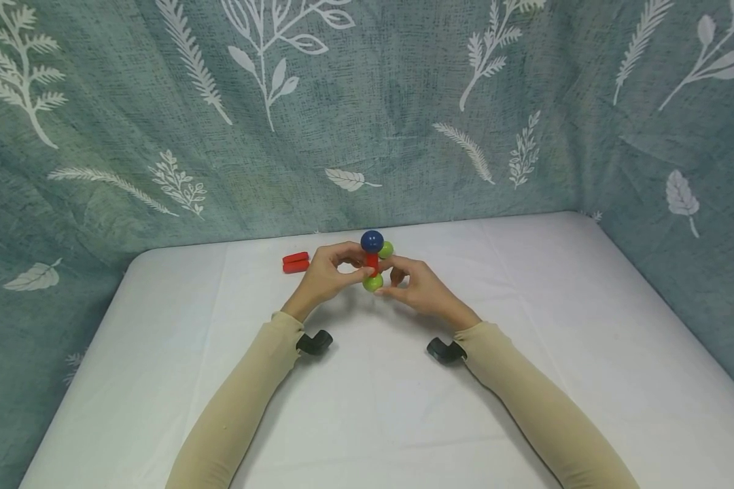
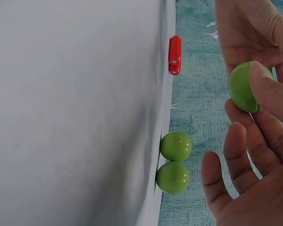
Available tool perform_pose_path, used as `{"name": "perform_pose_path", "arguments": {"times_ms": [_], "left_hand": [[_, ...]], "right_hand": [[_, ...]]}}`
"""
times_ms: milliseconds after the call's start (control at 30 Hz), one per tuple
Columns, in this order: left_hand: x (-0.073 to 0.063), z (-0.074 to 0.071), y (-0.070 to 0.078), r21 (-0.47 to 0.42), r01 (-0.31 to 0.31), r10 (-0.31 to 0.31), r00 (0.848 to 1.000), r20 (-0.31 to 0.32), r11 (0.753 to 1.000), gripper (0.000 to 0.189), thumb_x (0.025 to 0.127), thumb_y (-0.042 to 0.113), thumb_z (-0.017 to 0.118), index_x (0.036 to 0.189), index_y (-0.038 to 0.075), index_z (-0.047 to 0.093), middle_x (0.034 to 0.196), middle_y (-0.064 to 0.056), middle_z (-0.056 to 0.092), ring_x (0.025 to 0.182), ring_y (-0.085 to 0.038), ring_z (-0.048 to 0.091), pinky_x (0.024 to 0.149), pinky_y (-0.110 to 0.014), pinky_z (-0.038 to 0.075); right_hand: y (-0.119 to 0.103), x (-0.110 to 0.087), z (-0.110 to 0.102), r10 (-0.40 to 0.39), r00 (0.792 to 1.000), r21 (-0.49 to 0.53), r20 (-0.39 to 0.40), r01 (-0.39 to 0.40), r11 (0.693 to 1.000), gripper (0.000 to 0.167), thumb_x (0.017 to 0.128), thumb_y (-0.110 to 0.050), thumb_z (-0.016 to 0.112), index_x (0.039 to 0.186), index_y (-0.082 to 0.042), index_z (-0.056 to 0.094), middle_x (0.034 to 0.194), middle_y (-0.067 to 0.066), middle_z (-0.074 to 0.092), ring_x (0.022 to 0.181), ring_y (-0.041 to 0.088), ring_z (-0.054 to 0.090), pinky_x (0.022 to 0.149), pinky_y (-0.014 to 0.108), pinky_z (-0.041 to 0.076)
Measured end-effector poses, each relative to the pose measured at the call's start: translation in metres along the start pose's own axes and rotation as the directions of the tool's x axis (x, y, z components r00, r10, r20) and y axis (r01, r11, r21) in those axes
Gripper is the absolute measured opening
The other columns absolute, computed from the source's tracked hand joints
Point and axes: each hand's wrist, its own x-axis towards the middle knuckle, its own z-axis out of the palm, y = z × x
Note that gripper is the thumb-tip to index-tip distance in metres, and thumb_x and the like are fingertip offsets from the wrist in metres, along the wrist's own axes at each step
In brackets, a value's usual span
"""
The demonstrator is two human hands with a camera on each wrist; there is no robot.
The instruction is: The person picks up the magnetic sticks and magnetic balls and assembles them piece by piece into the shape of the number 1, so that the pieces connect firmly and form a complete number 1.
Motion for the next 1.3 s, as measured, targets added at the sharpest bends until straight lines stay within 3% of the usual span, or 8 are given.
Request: {"name": "perform_pose_path", "arguments": {"times_ms": [333,533,767,900,1100,1300], "left_hand": [[0.001,-0.001,-0.001,0.018,-0.026,0.026,1.000,-0.001,0.999,0.025,0.083,0.003,0.076,0.107,0.002,0.071,0.100,-0.013,0.072,0.090,-0.016,0.065,0.086,-0.039,0.054],[0.001,-0.001,0.000,0.008,-0.012,0.012,1.000,-0.011,1.000,0.026,0.083,0.004,0.076,0.108,0.001,0.071,0.101,-0.016,0.071,0.091,-0.018,0.065,0.088,-0.045,0.053],[-0.001,0.000,0.014,0.020,0.001,-0.001,1.000,-0.012,1.000,0.026,0.084,-0.003,0.073,0.109,-0.005,0.069,0.103,-0.022,0.070,0.092,-0.019,0.064,0.087,-0.037,0.053],[-0.002,0.000,0.023,0.020,-0.017,0.017,1.000,-0.012,1.000,0.024,0.083,-0.005,0.072,0.107,-0.009,0.068,0.100,-0.025,0.069,0.089,-0.016,0.064,0.086,-0.039,0.054],[-0.001,-0.001,0.006,0.016,-0.001,0.002,1.000,-0.021,1.000,0.025,0.083,-0.002,0.074,0.108,-0.004,0.069,0.100,-0.021,0.070,0.089,-0.013,0.064,0.086,-0.036,0.054],[0.000,-0.001,-0.001,-0.001,-0.034,0.034,0.999,-0.002,0.999,0.023,0.083,0.003,0.076,0.106,0.000,0.070,0.098,-0.016,0.070,0.089,-0.017,0.064,0.087,-0.051,0.053]], "right_hand": [[0.000,0.001,-0.002,-0.042,0.999,-0.004,-0.013,0.042,0.999,0.034,0.084,-0.014,0.078,0.116,-0.012,0.068,0.095,0.008,0.066,0.073,0.019,0.051,0.070,0.042,0.046],[-0.001,0.001,-0.002,-0.026,1.000,-0.012,-0.014,0.026,1.000,0.032,0.084,-0.014,0.078,0.114,-0.013,0.068,0.082,0.007,0.060,0.071,0.018,0.051,0.068,0.040,0.044],[0.001,0.002,-0.002,-0.044,0.999,-0.004,-0.016,0.044,0.999,0.033,0.084,-0.013,0.078,0.114,-0.011,0.065,0.096,0.010,0.066,0.074,0.018,0.055,0.071,0.040,0.048],[0.001,0.002,-0.004,-0.068,0.997,0.012,-0.034,0.068,0.998,0.045,0.083,-0.010,0.079,0.123,-0.008,0.059,0.108,0.009,0.067,0.076,0.016,0.057,0.073,0.034,0.050],[-0.008,0.001,-0.017,-0.135,0.982,0.034,-0.134,0.141,0.989,0.063,0.082,-0.001,0.076,0.138,-0.008,0.049,0.108,0.017,0.066,0.075,0.019,0.056,0.075,0.037,0.050],[-0.027,0.002,-0.026,-0.212,0.959,-0.028,-0.190,0.210,0.977,0.064,0.084,-0.003,0.075,0.142,-0.010,0.047,0.105,0.011,0.066,0.075,0.017,0.056,0.073,0.035,0.050]]}}
